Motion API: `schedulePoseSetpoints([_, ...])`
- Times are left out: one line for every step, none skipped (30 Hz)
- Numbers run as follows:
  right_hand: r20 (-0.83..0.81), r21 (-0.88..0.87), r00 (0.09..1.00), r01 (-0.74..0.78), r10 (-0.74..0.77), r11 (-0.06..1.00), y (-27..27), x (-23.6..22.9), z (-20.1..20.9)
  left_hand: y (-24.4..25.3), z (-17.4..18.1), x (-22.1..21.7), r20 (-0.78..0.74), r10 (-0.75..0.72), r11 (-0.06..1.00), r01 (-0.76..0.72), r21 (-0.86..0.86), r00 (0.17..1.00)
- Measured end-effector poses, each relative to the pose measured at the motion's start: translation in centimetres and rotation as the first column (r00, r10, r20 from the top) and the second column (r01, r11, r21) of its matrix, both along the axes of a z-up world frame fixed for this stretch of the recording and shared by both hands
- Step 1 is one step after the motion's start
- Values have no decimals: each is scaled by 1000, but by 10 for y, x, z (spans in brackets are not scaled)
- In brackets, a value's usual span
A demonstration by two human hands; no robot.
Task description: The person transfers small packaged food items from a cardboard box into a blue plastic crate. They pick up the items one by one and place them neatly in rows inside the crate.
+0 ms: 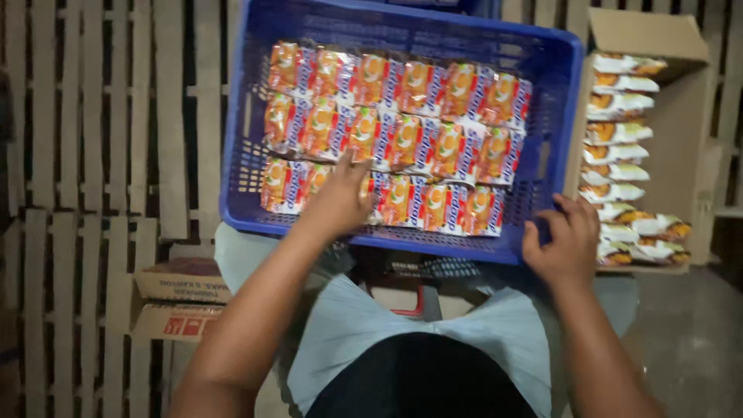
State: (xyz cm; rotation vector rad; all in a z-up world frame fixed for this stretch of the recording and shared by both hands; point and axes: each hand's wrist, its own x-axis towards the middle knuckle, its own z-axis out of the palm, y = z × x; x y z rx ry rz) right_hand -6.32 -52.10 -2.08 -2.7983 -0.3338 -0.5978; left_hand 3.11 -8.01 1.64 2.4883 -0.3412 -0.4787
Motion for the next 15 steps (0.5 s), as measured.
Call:
schedulePoseSetpoints([6,4,1000,18,-18,1000,2,-2,2,-16,4,-12,6,-18,1000,18,4,1000])
schedulePoseSetpoints([5,23,1000,3,-3,1000,3,-4,4,-33,9,-24,38,-72,997,73,-28,997])
schedulePoseSetpoints([11,44,1000,-13,13,999,5,-2,7,-48,14,-34,75,-124,990,128,-57,989])
schedulePoseSetpoints([22,49,1000,3,-4,999,6,-2,7,-58,14,-40,86,-141,988,145,-50,986])
schedulePoseSetpoints([45,49,999,14,-16,999,7,-3,7,-67,13,-46,68,-200,975,206,-85,977])
schedulePoseSetpoints([67,48,997,25,-28,999,8,-4,7,-77,11,-53,52,-260,957,264,-121,964])
schedulePoseSetpoints([63,54,997,40,-43,998,9,-5,10,-83,12,-57,47,-274,954,277,-116,961])
schedulePoseSetpoints([66,67,998,19,-23,998,10,-6,13,-90,13,-61,86,-292,944,302,-134,953])
schedulePoseSetpoints([79,77,997,1,-7,997,10,-4,16,-98,13,-60,133,-313,931,332,-151,940])
schedulePoseSetpoints([84,81,996,20,-27,996,10,-3,16,-98,11,-63,136,-332,925,350,-146,933])
schedulePoseSetpoints([93,132,996,0,-12,991,10,-4,17,-99,9,-64,140,-331,935,345,-87,933])
schedulePoseSetpoints([104,181,995,-21,2,983,8,-4,17,-101,7,-65,145,-331,941,338,-27,932])
schedulePoseSetpoints([107,183,994,7,-27,983,11,-5,22,-101,4,-66,147,-359,930,366,-25,922])
schedulePoseSetpoints([129,244,992,-17,-15,970,12,-5,25,-102,-1,-66,162,-341,939,345,4,926])
schedulePoseSetpoints([151,302,988,-35,-11,953,12,-7,30,-103,-5,-65,176,-330,944,330,30,927])
